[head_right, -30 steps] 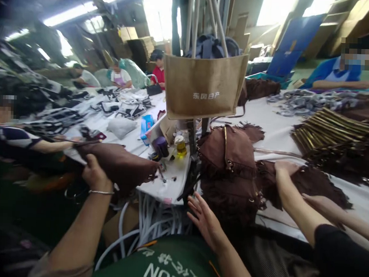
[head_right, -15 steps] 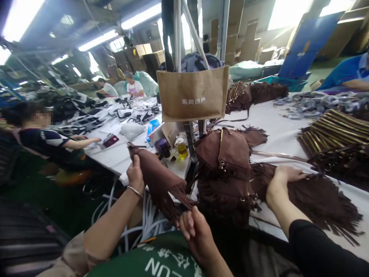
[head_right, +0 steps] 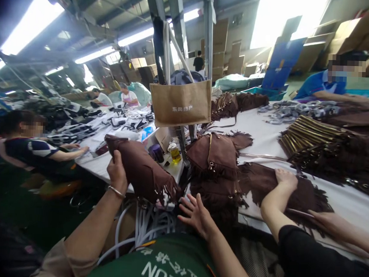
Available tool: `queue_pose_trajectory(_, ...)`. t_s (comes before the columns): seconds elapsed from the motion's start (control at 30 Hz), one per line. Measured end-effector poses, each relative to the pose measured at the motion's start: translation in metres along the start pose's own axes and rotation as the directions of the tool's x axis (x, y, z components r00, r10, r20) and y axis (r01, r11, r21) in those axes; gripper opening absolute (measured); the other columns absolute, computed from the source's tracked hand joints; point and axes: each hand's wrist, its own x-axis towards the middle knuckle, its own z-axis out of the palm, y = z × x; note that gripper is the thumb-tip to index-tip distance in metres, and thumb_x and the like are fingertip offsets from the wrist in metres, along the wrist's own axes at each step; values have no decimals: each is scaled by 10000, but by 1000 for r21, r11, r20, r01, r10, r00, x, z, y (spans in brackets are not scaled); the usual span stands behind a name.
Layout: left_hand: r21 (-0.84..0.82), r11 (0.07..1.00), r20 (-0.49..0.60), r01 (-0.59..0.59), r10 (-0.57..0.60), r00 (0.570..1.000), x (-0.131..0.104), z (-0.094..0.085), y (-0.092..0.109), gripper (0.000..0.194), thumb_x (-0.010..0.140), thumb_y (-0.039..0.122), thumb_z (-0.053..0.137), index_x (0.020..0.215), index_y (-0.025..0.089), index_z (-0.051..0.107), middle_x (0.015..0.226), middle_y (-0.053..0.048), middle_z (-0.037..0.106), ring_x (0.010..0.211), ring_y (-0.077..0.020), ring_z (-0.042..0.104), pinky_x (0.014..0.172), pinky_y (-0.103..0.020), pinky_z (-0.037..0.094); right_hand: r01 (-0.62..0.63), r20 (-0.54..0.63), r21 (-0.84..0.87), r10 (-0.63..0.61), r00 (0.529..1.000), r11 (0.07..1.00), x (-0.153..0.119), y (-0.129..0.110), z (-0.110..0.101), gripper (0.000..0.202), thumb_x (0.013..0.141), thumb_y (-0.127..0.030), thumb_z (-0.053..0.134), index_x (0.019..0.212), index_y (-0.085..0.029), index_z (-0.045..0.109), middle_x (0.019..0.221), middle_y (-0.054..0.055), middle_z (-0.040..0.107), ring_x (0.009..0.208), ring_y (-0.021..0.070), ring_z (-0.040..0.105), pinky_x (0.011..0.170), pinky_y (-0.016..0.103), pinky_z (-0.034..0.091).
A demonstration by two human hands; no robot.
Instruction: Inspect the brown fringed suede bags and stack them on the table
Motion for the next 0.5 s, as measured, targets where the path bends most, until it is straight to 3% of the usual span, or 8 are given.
queue_pose_trajectory(0.07,-1,999,66,-37,37,997,-12,3,1,616,785,638,463,981,88,659,883,-100,670,794,-193,589,669,-273,455,38,69,35,-41,997,999,10,3,23,523,807,-607,502,1177,-237,530,1189,73,590,992,207,587,805,387,489)
queue_pose_trajectory(0.13,30,998,111,-55,52,992,-16,2,-2,603,792,634,455,956,93,664,850,-89,666,763,-183,576,656,-270,443,129,82,88,-137,987,988,9,6,47,341,801,-491,600,1022,-232,591,923,14,656,742,113,604,605,220,477)
queue_pose_trajectory(0.2,99,994,101,-47,37,994,-13,-4,-7,603,796,637,444,920,93,671,815,-86,662,736,-184,565,639,-273,431,184,77,127,-195,978,975,-1,10,64,250,790,-435,639,734,-198,578,614,-45,566,500,52,495,436,146,361)
queue_pose_trajectory(0.23,149,988,79,-42,31,996,-9,-8,-10,605,797,640,437,892,92,675,791,-86,659,722,-187,560,632,-277,425,185,95,141,-199,975,973,-10,11,67,357,797,-452,624,597,-180,506,505,-61,476,416,38,413,396,142,312)
queue_pose_trajectory(0.33,279,959,14,-55,53,998,6,-24,-15,598,801,640,425,823,99,679,728,-85,652,692,-197,549,625,-285,409,140,177,139,-164,970,980,-39,20,57,563,835,-510,537,446,-174,308,382,-86,264,308,15,191,355,159,242)
queue_pose_trajectory(0.4,308,949,-16,-70,78,997,17,-37,-15,580,808,629,421,806,108,677,712,-81,652,682,-200,549,623,-284,403,148,172,83,-160,972,986,-54,26,38,490,820,-499,564,487,-184,390,361,-112,190,295,12,92,336,165,190)
queue_pose_trajectory(0.5,307,944,12,-122,124,992,30,-53,-11,528,822,597,429,780,129,670,692,-67,647,672,-197,557,632,-276,401,130,75,-158,-119,990,979,-62,30,13,407,719,-555,650,578,-199,509,365,-98,270,311,25,172,347,180,216)
